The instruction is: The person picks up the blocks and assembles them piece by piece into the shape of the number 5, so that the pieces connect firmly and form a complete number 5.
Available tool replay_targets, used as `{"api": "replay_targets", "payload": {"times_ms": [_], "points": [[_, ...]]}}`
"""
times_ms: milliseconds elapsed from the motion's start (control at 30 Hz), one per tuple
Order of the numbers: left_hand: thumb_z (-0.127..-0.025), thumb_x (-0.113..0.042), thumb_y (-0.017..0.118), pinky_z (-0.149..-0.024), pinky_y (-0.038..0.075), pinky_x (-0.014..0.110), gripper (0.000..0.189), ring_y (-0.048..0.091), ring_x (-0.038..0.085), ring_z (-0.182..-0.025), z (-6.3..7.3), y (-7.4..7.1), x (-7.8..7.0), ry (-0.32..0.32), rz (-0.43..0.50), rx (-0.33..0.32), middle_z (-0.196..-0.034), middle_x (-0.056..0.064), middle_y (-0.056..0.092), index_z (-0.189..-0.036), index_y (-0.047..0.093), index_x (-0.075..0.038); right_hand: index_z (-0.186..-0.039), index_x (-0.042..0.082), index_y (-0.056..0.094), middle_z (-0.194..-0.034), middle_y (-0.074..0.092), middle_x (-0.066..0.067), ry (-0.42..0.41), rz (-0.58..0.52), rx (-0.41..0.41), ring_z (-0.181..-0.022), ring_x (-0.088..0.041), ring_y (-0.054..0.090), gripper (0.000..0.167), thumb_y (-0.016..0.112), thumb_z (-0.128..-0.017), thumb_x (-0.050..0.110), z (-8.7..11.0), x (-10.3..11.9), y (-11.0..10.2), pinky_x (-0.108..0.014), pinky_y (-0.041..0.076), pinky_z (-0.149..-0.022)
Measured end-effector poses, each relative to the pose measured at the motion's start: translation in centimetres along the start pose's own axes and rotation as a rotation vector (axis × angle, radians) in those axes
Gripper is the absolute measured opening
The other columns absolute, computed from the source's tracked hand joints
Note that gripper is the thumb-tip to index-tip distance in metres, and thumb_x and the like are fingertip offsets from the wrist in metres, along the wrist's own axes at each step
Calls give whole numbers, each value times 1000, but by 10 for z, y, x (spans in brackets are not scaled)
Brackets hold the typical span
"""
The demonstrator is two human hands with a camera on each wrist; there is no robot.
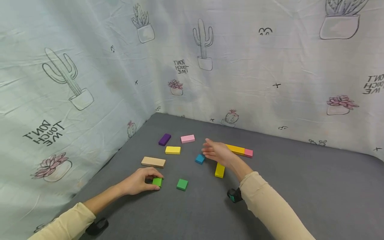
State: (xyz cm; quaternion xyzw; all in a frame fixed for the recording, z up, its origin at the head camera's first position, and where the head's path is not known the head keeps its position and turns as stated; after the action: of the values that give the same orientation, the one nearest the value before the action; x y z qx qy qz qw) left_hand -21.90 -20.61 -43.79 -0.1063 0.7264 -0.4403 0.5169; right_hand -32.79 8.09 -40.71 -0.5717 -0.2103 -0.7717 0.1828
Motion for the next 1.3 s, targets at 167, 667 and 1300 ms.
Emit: {"api": "replay_targets", "payload": {"times_ms": [167,667,1300], "points": [[-84,-19,76,-83,51,29,31,57,11,-94,-1,-1,1,-5,2,4,-108,0,64,-112,67,-7,-142,-12,30,-138,37,-30,20,-22,-21,-126,-37,41,55,34,-106,30,-14,0,19,-38,35,-105],[-84,-19,76,-84,50,28,32,58,11,-95,0,0,-1,6,-7,-6,-107,0,64,-111,67,-7,-138,-9,39,-132,45,-29,21,-33,-17,-125,-37,44,46,40,-105,24,-48,-17,65,-39,38,-103],[-83,-20,76,-84,51,29,32,59,10,-95,1,1,-2,7,10,-9,-106,-1,63,-111,67,-7,-132,-4,52,-123,57,-18,-152,236,90,-112,-27,54,44,65,-90,1,-69,-21,108,-36,47,-93]]}}
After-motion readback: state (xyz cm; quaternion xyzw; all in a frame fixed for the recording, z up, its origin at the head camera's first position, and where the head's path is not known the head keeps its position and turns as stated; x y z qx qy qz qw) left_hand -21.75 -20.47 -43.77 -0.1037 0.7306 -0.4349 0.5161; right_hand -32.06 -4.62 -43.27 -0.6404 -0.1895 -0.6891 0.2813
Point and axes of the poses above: each hand's wrist, its own z-axis away from the middle knuckle, its own y-axis out of the palm, x = y × z, the point moved 4 cm from there along -z, towards the middle knuckle
